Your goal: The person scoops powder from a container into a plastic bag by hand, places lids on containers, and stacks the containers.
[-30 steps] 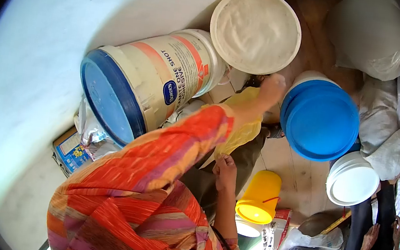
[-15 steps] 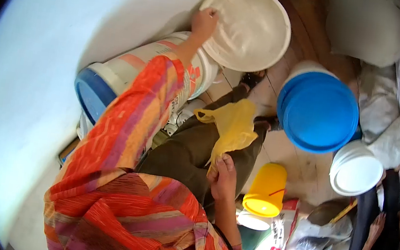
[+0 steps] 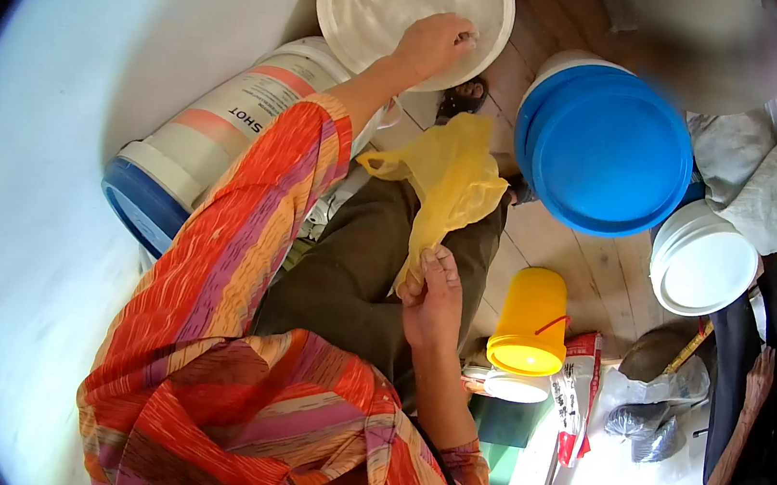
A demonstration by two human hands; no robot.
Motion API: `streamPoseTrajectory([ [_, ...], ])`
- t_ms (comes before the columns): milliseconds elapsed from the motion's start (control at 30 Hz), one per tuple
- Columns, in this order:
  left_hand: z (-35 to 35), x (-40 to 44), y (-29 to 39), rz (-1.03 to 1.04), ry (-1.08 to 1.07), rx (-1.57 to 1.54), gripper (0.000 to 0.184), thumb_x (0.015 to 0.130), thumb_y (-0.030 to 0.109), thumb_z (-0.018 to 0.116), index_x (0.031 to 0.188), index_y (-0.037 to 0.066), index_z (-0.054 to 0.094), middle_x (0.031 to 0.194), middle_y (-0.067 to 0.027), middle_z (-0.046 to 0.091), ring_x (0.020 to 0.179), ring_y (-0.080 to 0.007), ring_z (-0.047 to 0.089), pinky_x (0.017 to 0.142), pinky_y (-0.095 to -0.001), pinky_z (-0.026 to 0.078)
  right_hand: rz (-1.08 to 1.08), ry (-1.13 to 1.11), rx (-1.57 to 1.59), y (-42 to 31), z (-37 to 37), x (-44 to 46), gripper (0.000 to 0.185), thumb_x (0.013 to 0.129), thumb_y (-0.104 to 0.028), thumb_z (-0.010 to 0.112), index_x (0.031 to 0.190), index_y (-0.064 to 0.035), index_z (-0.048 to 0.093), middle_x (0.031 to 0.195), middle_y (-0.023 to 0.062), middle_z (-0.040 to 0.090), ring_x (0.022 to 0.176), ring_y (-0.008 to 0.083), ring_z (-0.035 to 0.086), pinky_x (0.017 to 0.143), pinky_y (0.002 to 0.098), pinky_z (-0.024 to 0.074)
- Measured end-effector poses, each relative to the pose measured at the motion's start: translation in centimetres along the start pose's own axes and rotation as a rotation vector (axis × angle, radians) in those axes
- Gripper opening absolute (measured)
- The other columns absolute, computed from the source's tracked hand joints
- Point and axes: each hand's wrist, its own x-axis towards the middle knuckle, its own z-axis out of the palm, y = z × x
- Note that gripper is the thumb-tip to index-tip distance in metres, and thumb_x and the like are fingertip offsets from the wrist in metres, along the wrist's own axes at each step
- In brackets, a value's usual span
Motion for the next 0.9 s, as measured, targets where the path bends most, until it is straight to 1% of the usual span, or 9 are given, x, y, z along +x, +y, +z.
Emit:
streamPoseTrajectory([
  [33, 0.3, -0.1, -0.1, -0.01, 0.018, 0.03, 0.016, 0.079, 0.022, 0.06, 0.093, 0.013, 0.062, 0.086, -0.0065, 0.058, 0.084, -0.0259, 0.058, 0.074, -0.0361, 0.047, 0.001, 0.004, -0.001, -0.2, 0.2, -0.3, 0.003, 0.091, -0.014, 0.052, 0.092, -0.0112, 0.051, 0.064, -0.0053, 0.04, 0.05, 0.0048, 0.032, 0.046, 0.02, 0.0269],
  [100, 0.8, 0.2, -0.4, -0.013, 0.039, 0.058, 0.017, 0.079, 0.022, 0.06, 0.094, 0.014, 0.062, 0.087, -0.0058, 0.058, 0.085, -0.0257, 0.057, 0.075, -0.0366, 0.047, -0.004, -0.025, -0.024, -0.6, 0.7, -0.4, 0.008, 0.092, -0.018, 0.049, 0.095, -0.0103, 0.047, 0.064, -0.0055, 0.035, 0.051, 0.0038, 0.028, 0.044, 0.0183, 0.0249],
  [200, 1.7, 0.1, -0.7, 0.011, 0.098, 0.077, 0.017, 0.079, 0.023, 0.06, 0.094, 0.013, 0.062, 0.089, -0.0055, 0.058, 0.089, -0.0254, 0.057, 0.076, -0.037, 0.047, 0.011, -0.021, 0.023, -0.8, 1.0, -0.7, 0.004, 0.091, -0.015, 0.052, 0.093, -0.0111, 0.051, 0.064, -0.0054, 0.04, 0.05, 0.0042, 0.03, 0.046, 0.0195, 0.0256],
  [400, 2.1, 0.3, -0.6, -0.006, 0.059, 0.046, 0.019, 0.079, 0.023, 0.06, 0.094, 0.012, 0.062, 0.091, -0.0066, 0.057, 0.091, -0.0268, 0.056, 0.078, -0.0377, 0.047, -0.001, 0.016, 0.039, -1.2, 1.3, -1.3, 0.007, 0.09, -0.015, 0.053, 0.094, -0.0104, 0.05, 0.063, -0.0052, 0.038, 0.05, 0.0042, 0.029, 0.046, 0.0187, 0.0253],
  [533, 2.2, 0.4, -0.7, -0.068, 0.08, -0.01, 0.017, 0.079, 0.025, 0.061, 0.089, 0.012, 0.065, 0.088, -0.0078, 0.058, 0.087, -0.0273, 0.057, 0.076, -0.0374, 0.047, -0.042, -0.011, 0.044, -1.9, 1.2, -1.5, 0.009, 0.09, -0.015, 0.053, 0.097, -0.0101, 0.05, 0.064, -0.0049, 0.039, 0.05, 0.0042, 0.03, 0.046, 0.0186, 0.0257],
  [600, 2.0, 0.5, -0.7, -0.099, 0.1, -0.039, 0.016, 0.079, 0.025, 0.061, 0.087, 0.012, 0.065, 0.087, -0.0082, 0.06, 0.085, -0.0275, 0.058, 0.075, -0.0372, 0.047, -0.043, -0.023, 0.067, -2.3, 1.1, -1.5, 0.012, 0.09, -0.015, 0.052, 0.1, -0.0096, 0.049, 0.067, -0.0042, 0.041, 0.052, 0.0043, 0.032, 0.045, 0.0185, 0.0259],
  [667, 1.7, 0.6, -0.5, -0.162, 0.12, -0.175, 0.017, 0.078, 0.026, 0.062, 0.086, 0.012, 0.066, 0.084, -0.0088, 0.062, 0.081, -0.0281, 0.059, 0.073, -0.0372, 0.047, -0.057, -0.015, 0.073, -2.9, 1.4, -1.6, 0.014, 0.09, -0.015, 0.052, 0.102, -0.0095, 0.048, 0.07, -0.0039, 0.042, 0.053, 0.0045, 0.033, 0.045, 0.0181, 0.0266],
  [800, 2.0, 1.2, -0.3, -0.124, 0.142, -0.17, 0.017, 0.078, 0.025, 0.062, 0.088, 0.012, 0.066, 0.082, -0.0087, 0.064, 0.08, -0.0283, 0.059, 0.072, -0.0375, 0.047, -0.073, -0.04, 0.132, -3.9, 1.4, -1.6, 0.016, 0.09, -0.015, 0.051, 0.104, -0.009, 0.048, 0.079, -0.0031, 0.046, 0.056, 0.0051, 0.035, 0.046, 0.0171, 0.029],
  [900, 2.6, 1.8, -0.1, -0.093, 0.142, -0.167, 0.018, 0.078, 0.024, 0.062, 0.09, 0.011, 0.065, 0.085, -0.0098, 0.064, 0.081, -0.0289, 0.059, 0.073, -0.0379, 0.047, -0.078, -0.042, 0.146, -4.4, 1.8, -1.6, 0.019, 0.09, -0.015, 0.051, 0.107, -0.0088, 0.048, 0.084, -0.0026, 0.048, 0.057, 0.0051, 0.036, 0.046, 0.0166, 0.0302],
])
